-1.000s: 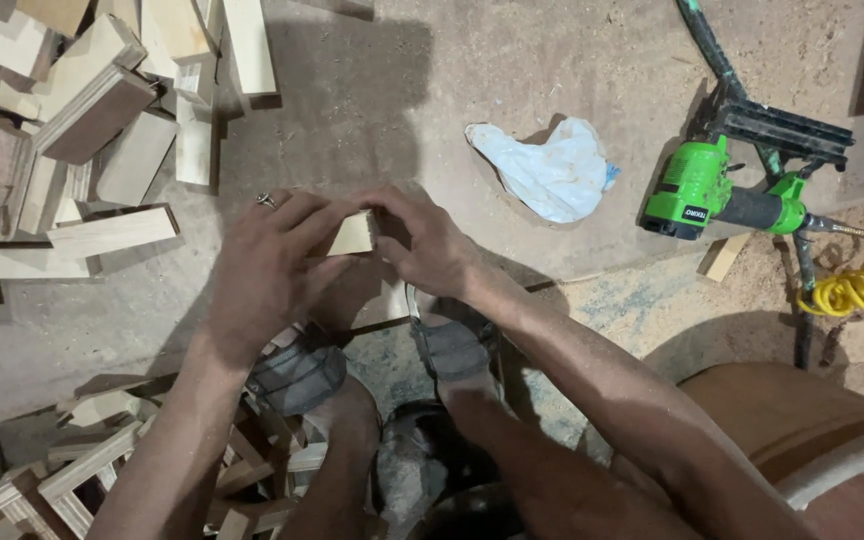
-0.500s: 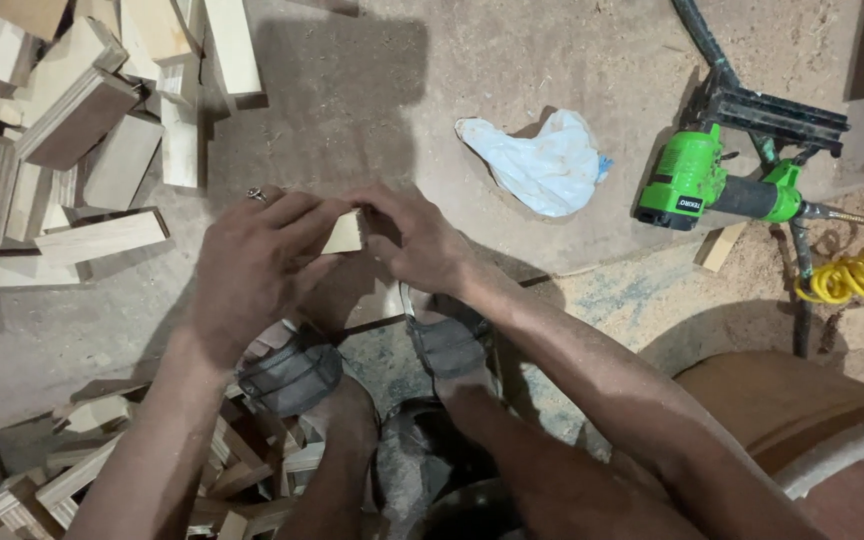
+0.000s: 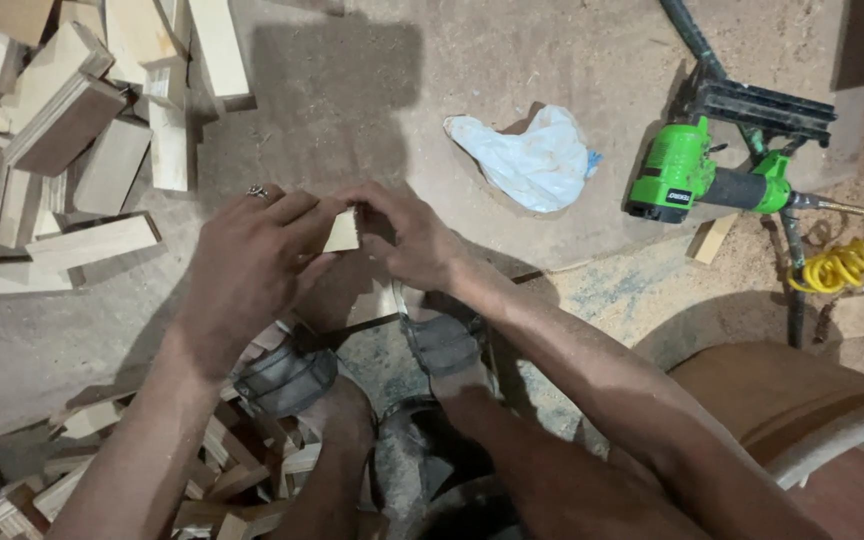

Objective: Assembling small wooden frames by applying glue to the joints and fastening them with a pneumatic nail gun.

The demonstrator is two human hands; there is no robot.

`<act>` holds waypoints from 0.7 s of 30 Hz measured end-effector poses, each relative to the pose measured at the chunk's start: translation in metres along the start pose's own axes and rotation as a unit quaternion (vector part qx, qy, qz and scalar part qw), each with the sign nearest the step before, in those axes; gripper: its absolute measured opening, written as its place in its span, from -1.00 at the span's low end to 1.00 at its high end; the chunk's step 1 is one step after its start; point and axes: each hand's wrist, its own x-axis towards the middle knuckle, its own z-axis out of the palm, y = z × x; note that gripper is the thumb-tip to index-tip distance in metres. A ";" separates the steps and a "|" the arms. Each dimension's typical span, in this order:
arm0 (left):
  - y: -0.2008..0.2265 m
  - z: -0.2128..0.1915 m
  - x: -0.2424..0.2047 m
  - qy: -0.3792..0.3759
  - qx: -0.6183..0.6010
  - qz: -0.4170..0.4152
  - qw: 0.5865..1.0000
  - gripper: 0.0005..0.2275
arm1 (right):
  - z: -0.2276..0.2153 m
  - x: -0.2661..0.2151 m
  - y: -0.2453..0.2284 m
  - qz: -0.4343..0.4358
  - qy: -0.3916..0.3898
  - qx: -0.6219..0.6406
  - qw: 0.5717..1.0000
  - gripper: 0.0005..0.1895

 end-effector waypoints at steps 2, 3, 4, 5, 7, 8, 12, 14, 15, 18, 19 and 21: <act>0.004 -0.002 0.003 0.001 -0.005 0.008 1.000 -0.76 | 0.001 0.000 0.014 -0.036 -0.011 -0.002 0.999 -0.53; 0.005 -0.002 0.005 0.000 -0.006 0.012 1.000 -0.76 | 0.000 0.001 0.015 -0.034 -0.006 -0.002 0.999 -0.53; 0.006 -0.002 0.006 -0.002 0.006 0.007 1.000 -0.77 | -0.001 0.002 0.016 -0.067 -0.002 0.007 0.998 -0.54; 0.007 -0.002 0.007 -0.003 0.018 0.003 1.000 -0.77 | -0.002 0.002 0.018 -0.101 0.002 0.016 0.995 -0.54; 0.010 -0.006 0.011 -0.006 0.021 0.009 1.000 -0.80 | -0.005 0.002 0.015 -0.120 0.010 0.029 0.992 -0.52; 0.012 -0.008 0.012 -0.008 0.025 0.011 1.000 -0.82 | -0.005 0.002 0.014 -0.140 0.014 0.043 0.989 -0.51; 0.009 0.000 0.008 -0.009 0.034 0.023 0.999 -0.80 | -0.003 -0.002 0.019 -0.145 0.044 0.040 0.988 -0.52; 0.009 0.005 0.005 0.017 0.076 0.019 0.997 -0.69 | -0.006 -0.004 0.018 -0.125 0.017 0.032 0.991 -0.52; 0.007 0.005 0.005 0.014 0.076 0.022 0.997 -0.69 | -0.002 -0.003 0.022 -0.124 0.020 0.034 0.992 -0.52; 0.003 0.006 0.003 0.020 0.084 0.013 0.996 -0.77 | 0.006 -0.001 0.028 -0.117 0.028 0.030 0.992 -0.46; 0.002 0.006 0.001 0.015 0.083 0.005 0.996 -0.77 | 0.006 -0.002 0.027 -0.108 0.020 0.039 0.993 -0.45; 0.001 0.006 0.001 0.010 0.085 -0.007 0.996 -0.77 | 0.005 -0.002 0.026 -0.103 0.009 0.048 0.994 -0.44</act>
